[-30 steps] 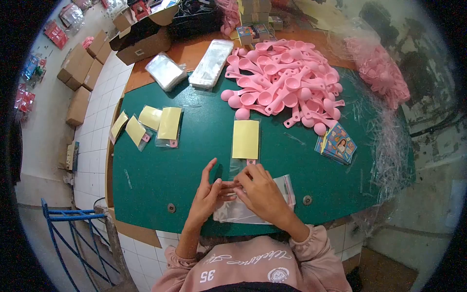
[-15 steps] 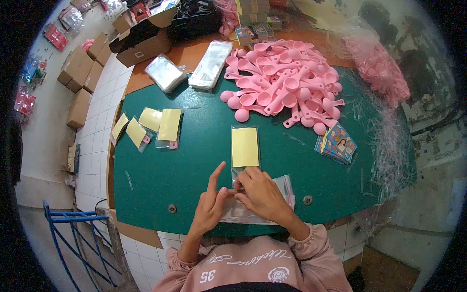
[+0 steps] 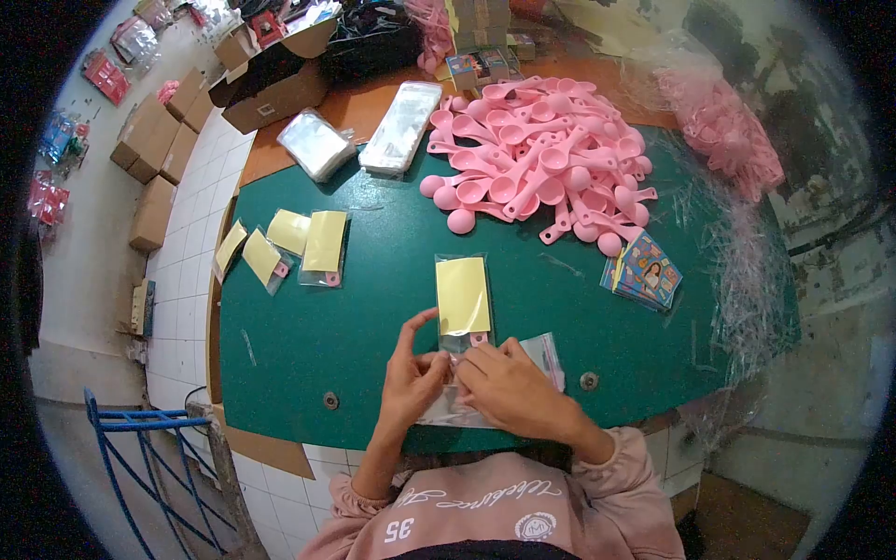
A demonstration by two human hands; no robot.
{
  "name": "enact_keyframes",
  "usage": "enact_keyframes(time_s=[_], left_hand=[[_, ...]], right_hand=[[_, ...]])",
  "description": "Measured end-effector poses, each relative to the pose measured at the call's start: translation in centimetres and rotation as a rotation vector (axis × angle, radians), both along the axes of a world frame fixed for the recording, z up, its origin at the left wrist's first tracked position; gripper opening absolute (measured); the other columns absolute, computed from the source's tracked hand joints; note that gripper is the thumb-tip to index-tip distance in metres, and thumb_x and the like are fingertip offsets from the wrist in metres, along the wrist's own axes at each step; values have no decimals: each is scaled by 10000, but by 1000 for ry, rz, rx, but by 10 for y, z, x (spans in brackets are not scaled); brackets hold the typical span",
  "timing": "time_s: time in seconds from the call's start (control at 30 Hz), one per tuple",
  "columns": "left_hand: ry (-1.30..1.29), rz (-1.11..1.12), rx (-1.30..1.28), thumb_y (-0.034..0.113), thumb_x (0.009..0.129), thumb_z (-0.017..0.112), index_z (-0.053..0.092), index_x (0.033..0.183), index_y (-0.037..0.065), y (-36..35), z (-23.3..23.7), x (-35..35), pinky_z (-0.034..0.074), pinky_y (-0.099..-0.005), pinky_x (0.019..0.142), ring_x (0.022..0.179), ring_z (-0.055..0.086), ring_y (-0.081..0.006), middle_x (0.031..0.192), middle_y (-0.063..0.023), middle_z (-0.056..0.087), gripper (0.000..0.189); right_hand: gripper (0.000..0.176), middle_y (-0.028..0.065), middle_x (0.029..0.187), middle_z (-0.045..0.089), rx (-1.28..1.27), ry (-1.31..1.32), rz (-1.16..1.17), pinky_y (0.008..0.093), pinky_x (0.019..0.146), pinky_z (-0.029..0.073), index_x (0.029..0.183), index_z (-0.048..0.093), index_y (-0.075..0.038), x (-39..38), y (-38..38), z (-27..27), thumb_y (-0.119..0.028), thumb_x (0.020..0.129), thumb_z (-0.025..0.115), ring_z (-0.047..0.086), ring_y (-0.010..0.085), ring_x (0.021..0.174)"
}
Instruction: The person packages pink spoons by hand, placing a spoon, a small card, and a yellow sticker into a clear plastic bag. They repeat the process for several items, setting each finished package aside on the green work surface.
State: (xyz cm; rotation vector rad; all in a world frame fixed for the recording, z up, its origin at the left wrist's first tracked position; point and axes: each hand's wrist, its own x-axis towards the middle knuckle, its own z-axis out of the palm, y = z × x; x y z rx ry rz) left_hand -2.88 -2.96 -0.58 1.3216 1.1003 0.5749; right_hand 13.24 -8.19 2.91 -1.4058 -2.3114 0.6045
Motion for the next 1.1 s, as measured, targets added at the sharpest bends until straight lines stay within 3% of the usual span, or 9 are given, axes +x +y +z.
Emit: enact_keyframes(time_s=[0.1, 0.23, 0.3, 0.37, 0.53, 0.57, 0.67, 0.93, 1.1], left_hand=[[-344, 153, -176, 30, 883, 473, 375, 1254, 82, 1, -6, 0, 488, -216, 594, 716, 621, -107, 789, -105, 656, 388], [-263, -21, -207, 48, 909, 437, 465, 1168, 34, 4, 0, -8, 478, -192, 594, 772, 626, -114, 848, -101, 652, 261], [-308, -37, -215, 70, 919, 430, 536, 1071, -10, 3, -5, -9, 470, -184, 613, 764, 621, -101, 894, -91, 642, 202], [-298, -57, -219, 76, 922, 428, 545, 1055, -23, 1, -1, -9, 469, -185, 627, 766, 614, -96, 915, -91, 637, 203], [-323, -66, -232, 80, 923, 430, 554, 1056, -29, -2, -5, -7, 471, -194, 672, 798, 593, -84, 972, -74, 622, 212], [-360, -50, -253, 80, 921, 434, 553, 1060, -29, -3, -2, -6, 476, -202, 679, 818, 592, -87, 973, -69, 622, 213], [-430, -38, -313, 80, 919, 440, 550, 1067, -27, -6, 5, -3, 484, -215, 697, 837, 592, -96, 970, -62, 622, 214], [-454, -88, -363, 73, 890, 482, 501, 1029, -9, -9, 22, -19, 510, -258, 688, 814, 623, -162, 901, -132, 619, 162], [87, -272, 260, 33, 825, 575, 545, 938, -1, -10, 17, -12, 486, -233, 644, 772, 582, -106, 837, -77, 607, 121]], right_hand=[[258, 96, 811, 478, -189, 181, 169, 372, 701, 361, 872, 516, -45, 33, 1, 10, -253, 761, 621, 479, 270, 815], [173, 62, 783, 533, -462, 504, 173, 286, 653, 416, 848, 540, -30, 134, 12, 42, -143, 782, 652, 530, 155, 719], [149, 53, 799, 565, -470, 818, -173, 305, 710, 454, 850, 537, -23, 204, 8, 36, -56, 754, 647, 560, 156, 788], [253, 91, 763, 577, 31, 351, -698, 324, 678, 457, 938, 511, -6, 267, 24, 19, -102, 746, 644, 562, 209, 728], [520, 138, 991, 546, 236, -246, -945, 327, 734, 461, 1109, 474, -58, 213, -5, 26, 21, 637, 677, 556, 224, 799], [527, 151, 1014, 507, 157, -105, -861, 342, 771, 447, 1112, 460, -25, 170, 0, 33, 3, 629, 668, 525, 294, 931], [574, 119, 980, 456, -26, 397, -377, 336, 747, 443, 1114, 463, -66, 72, -2, 12, -46, 607, 730, 517, 253, 868], [231, 97, 902, 461, -126, 616, -312, 325, 737, 448, 876, 600, 0, 25, 2, -21, -39, 666, 687, 522, 224, 842], [195, 80, 908, 472, -141, 642, -331, 286, 674, 438, 828, 615, -12, 28, 1, -24, -47, 660, 707, 522, 181, 795]])
